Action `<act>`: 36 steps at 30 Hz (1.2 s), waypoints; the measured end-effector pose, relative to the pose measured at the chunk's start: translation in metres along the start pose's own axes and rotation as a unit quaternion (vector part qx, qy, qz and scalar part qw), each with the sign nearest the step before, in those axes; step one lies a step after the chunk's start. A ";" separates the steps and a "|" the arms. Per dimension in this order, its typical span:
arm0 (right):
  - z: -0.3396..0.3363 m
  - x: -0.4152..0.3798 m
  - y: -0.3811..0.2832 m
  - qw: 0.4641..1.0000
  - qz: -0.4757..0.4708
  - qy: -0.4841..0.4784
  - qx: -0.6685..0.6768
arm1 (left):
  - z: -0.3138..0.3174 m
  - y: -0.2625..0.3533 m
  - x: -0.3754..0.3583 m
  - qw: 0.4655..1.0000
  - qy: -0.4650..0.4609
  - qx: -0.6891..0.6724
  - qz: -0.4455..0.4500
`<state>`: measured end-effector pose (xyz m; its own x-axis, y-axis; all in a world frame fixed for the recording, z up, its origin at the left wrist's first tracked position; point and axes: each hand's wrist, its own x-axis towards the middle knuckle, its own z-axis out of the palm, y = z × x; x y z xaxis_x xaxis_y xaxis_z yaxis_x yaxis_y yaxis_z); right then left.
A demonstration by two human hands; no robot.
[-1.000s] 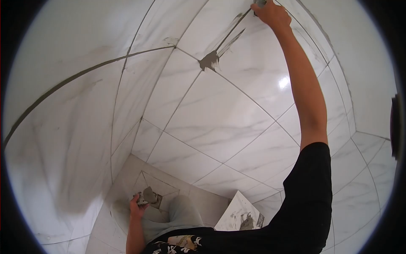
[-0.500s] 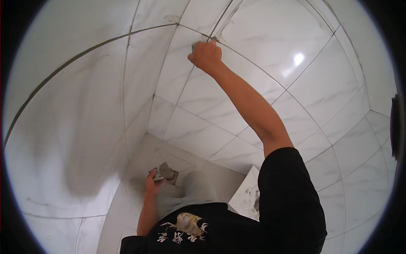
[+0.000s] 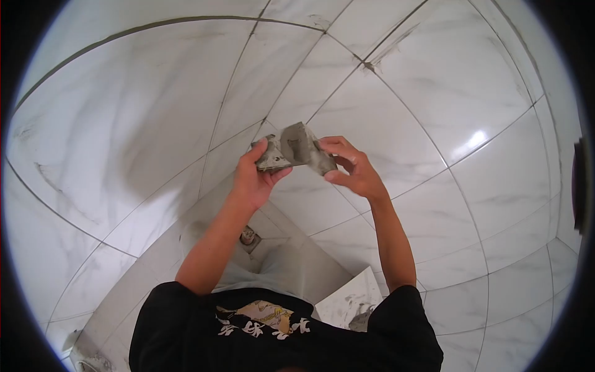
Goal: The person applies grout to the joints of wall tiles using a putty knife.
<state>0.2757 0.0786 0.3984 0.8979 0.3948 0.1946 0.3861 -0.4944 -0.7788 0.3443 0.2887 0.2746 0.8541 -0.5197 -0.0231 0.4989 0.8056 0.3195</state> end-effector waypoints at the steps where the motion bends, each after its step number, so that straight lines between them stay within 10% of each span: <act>1: -0.002 -0.001 -0.002 0.994 -0.011 0.011 -0.110 | 0.005 0.001 -0.001 1.000 -0.006 -0.002 0.000; 11: -0.099 0.048 -0.024 0.900 -0.041 0.175 -0.397 | -0.029 -0.008 0.008 0.996 -0.026 -0.057 0.069; 17: -0.285 0.176 -0.207 0.550 0.077 0.363 -0.748 | -0.196 -0.055 0.009 0.997 0.055 -0.043 -0.020; 19: -0.339 0.211 -0.244 0.506 0.126 0.386 -0.761 | -0.251 -0.082 -0.003 0.986 0.122 -0.094 -0.065; 25: -0.332 0.240 -0.222 0.474 0.258 0.318 -0.779 | -0.342 -0.124 -0.034 0.970 0.155 -0.110 -0.153; 29: -0.224 0.194 -0.103 0.567 0.207 0.368 -0.707 | -0.341 -0.120 -0.023 0.970 0.154 -0.099 -0.157; 33: -0.142 0.173 -0.077 0.615 0.400 0.095 -0.672 | -0.343 -0.123 -0.024 0.970 0.144 -0.090 -0.173; 36: -0.180 0.216 -0.142 0.598 0.306 0.270 -0.690 | -0.344 -0.123 -0.020 0.975 0.137 -0.083 -0.152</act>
<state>0.4531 0.0944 0.6583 0.7530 -0.3113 0.5797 -0.5785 -0.7331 0.3577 0.3163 0.2975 -0.0903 0.6596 -0.6642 -0.3518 0.7322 0.6736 0.1011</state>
